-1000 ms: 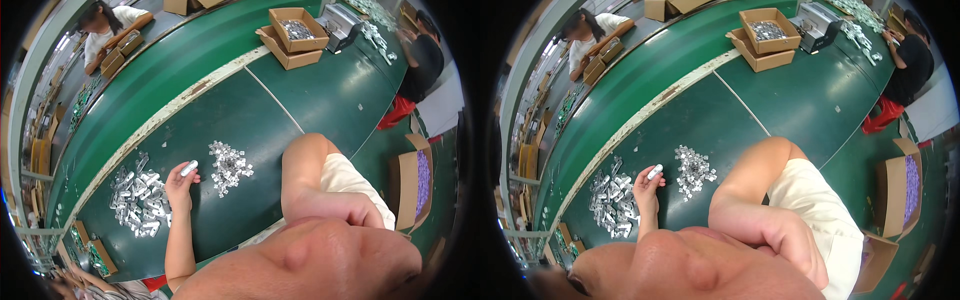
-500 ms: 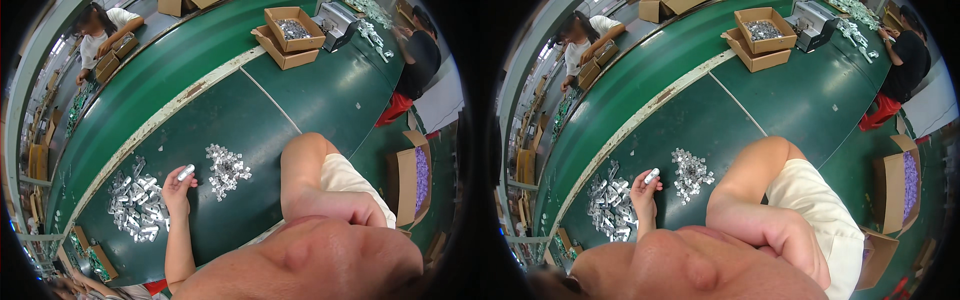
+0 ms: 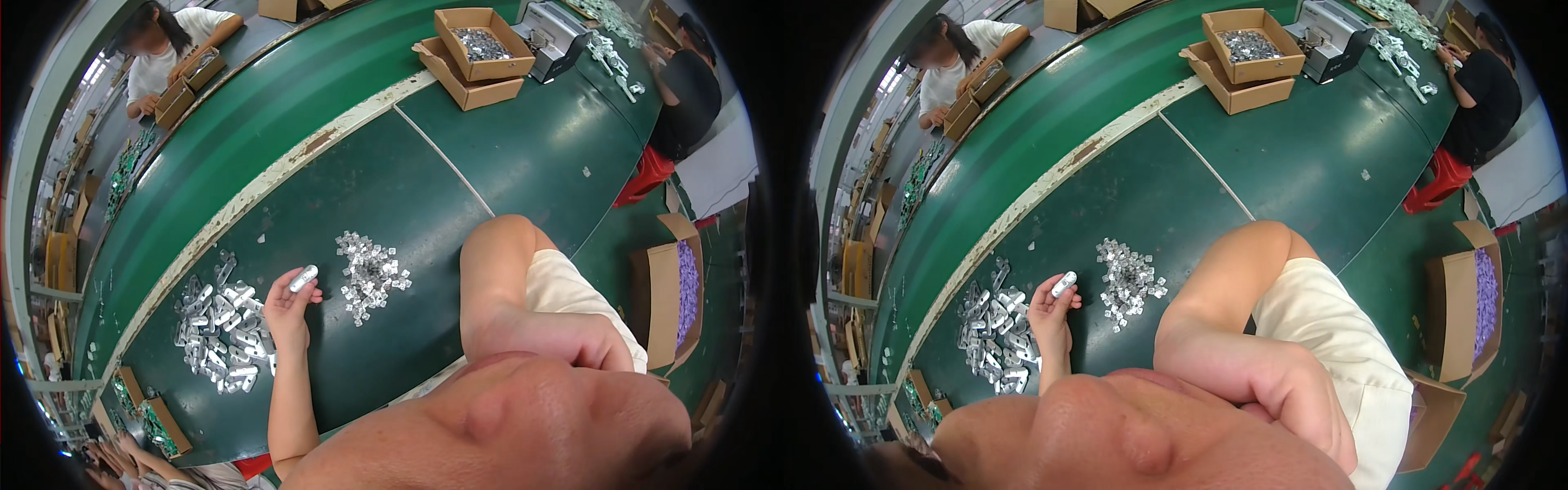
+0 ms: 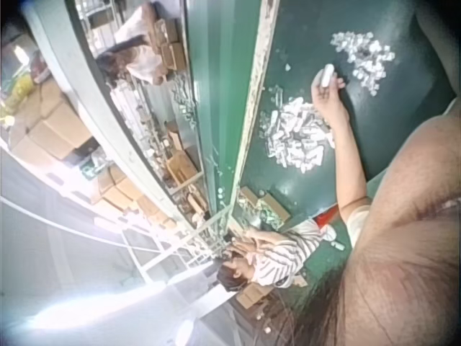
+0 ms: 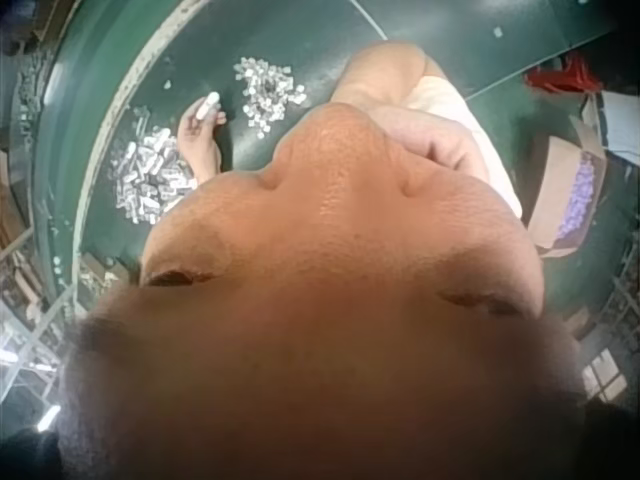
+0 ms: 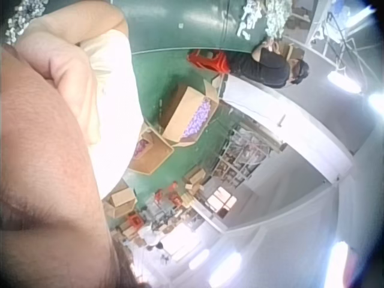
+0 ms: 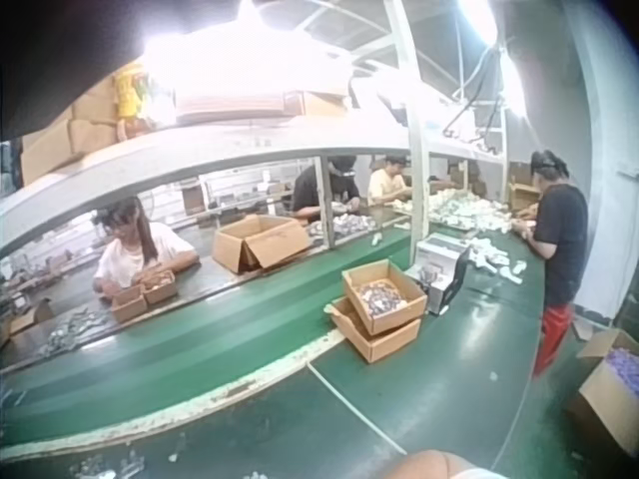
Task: The person assembles handheld electronic devices by inserting small metal components into metal plates, fitting the assemblies into plastic device casings by hand, and placing the assembled units onto the conveyor belt.
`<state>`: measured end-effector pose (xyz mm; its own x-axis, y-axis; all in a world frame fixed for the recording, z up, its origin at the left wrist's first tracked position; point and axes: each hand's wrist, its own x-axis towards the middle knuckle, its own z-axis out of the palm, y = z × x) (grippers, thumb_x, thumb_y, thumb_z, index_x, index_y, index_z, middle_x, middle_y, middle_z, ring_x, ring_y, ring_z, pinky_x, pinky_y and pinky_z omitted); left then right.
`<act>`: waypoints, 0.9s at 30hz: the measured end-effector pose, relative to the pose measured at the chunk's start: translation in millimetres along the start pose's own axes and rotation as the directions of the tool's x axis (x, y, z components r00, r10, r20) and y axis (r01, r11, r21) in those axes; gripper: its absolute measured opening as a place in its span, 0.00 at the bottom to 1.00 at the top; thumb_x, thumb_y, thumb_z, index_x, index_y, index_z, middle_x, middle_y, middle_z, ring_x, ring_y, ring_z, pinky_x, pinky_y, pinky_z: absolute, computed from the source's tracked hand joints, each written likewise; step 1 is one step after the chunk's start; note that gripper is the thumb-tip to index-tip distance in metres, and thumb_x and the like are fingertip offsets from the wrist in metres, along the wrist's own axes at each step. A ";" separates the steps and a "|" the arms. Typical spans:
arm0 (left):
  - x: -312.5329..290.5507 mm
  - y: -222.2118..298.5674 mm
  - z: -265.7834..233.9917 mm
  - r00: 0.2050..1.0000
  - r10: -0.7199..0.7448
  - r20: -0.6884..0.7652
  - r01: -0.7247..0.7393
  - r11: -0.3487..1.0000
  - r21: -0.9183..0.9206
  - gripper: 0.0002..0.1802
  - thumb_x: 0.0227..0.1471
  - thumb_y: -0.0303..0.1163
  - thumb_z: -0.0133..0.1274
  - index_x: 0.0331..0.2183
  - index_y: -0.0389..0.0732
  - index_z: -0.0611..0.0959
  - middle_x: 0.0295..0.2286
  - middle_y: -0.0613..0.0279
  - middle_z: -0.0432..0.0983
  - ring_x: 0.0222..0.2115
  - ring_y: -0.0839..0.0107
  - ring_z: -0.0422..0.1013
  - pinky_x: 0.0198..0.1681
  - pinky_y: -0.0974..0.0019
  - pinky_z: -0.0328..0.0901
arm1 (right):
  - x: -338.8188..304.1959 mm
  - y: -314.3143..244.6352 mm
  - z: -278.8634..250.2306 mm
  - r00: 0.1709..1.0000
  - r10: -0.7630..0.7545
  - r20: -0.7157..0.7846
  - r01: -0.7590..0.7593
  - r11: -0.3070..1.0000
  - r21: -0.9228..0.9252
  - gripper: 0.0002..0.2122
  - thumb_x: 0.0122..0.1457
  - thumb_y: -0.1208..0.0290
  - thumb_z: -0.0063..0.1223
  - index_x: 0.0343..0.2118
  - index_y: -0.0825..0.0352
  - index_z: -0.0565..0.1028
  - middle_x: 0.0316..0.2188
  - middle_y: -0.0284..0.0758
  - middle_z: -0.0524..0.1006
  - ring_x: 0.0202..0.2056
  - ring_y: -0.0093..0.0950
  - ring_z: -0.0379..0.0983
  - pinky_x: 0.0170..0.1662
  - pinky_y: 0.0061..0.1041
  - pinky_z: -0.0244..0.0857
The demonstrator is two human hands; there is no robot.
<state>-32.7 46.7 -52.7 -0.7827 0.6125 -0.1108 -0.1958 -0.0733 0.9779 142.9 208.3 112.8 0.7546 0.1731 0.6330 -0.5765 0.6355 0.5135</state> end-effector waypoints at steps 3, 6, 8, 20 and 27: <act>0.3 0.9 1.5 1.000 -0.001 0.010 0.001 1.000 -0.004 0.15 0.46 0.16 0.50 0.39 0.30 0.72 0.31 0.52 0.75 0.26 0.72 0.72 0.28 0.74 0.68 | 3.0 -0.7 1.6 1.000 -0.014 -0.023 0.014 0.999 0.028 0.10 0.35 0.82 0.46 0.11 0.62 0.57 0.14 0.25 0.63 0.15 0.15 0.55 0.22 0.14 0.48; 0.2 1.0 2.1 1.000 -0.009 0.014 0.009 1.000 0.000 0.15 0.46 0.16 0.50 0.39 0.30 0.72 0.31 0.52 0.75 0.26 0.72 0.72 0.28 0.74 0.68 | 6.4 2.7 1.0 0.997 -0.024 -0.068 0.029 0.997 0.069 0.10 0.36 0.82 0.47 0.11 0.63 0.58 0.15 0.25 0.64 0.15 0.15 0.56 0.22 0.14 0.49; 0.2 0.1 -2.3 1.000 -0.028 -0.004 0.028 1.000 -0.009 0.16 0.45 0.16 0.51 0.40 0.30 0.72 0.31 0.53 0.74 0.26 0.72 0.72 0.29 0.73 0.67 | 5.5 13.6 -3.0 0.979 0.188 -0.074 -0.169 0.965 0.202 0.07 0.43 0.75 0.47 0.15 0.65 0.61 0.15 0.28 0.63 0.17 0.19 0.56 0.26 0.18 0.52; 4.7 0.8 6.2 0.999 -0.037 0.012 0.037 0.999 -0.003 0.15 0.46 0.16 0.50 0.40 0.30 0.72 0.30 0.53 0.74 0.26 0.73 0.71 0.29 0.73 0.67 | 15.8 63.8 -20.3 0.591 0.757 0.279 -0.806 0.567 0.170 0.27 0.47 0.52 0.49 0.44 0.70 0.67 0.39 0.37 0.62 0.37 0.26 0.55 0.37 0.24 0.50; 1.8 3.5 4.1 0.999 -0.032 -0.002 0.032 0.999 -0.008 0.15 0.45 0.15 0.50 0.40 0.30 0.72 0.30 0.53 0.74 0.26 0.73 0.71 0.30 0.74 0.67 | 12.0 68.8 -12.4 0.515 0.810 0.281 -0.855 0.460 0.242 0.25 0.48 0.55 0.47 0.44 0.71 0.66 0.39 0.37 0.63 0.37 0.26 0.56 0.37 0.24 0.50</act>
<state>-32.4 50.7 -48.7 -0.7775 0.6126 -0.1423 -0.2251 -0.0598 0.9725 116.2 263.4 148.5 -0.1664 0.3919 0.9048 -0.9856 -0.0376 -0.1650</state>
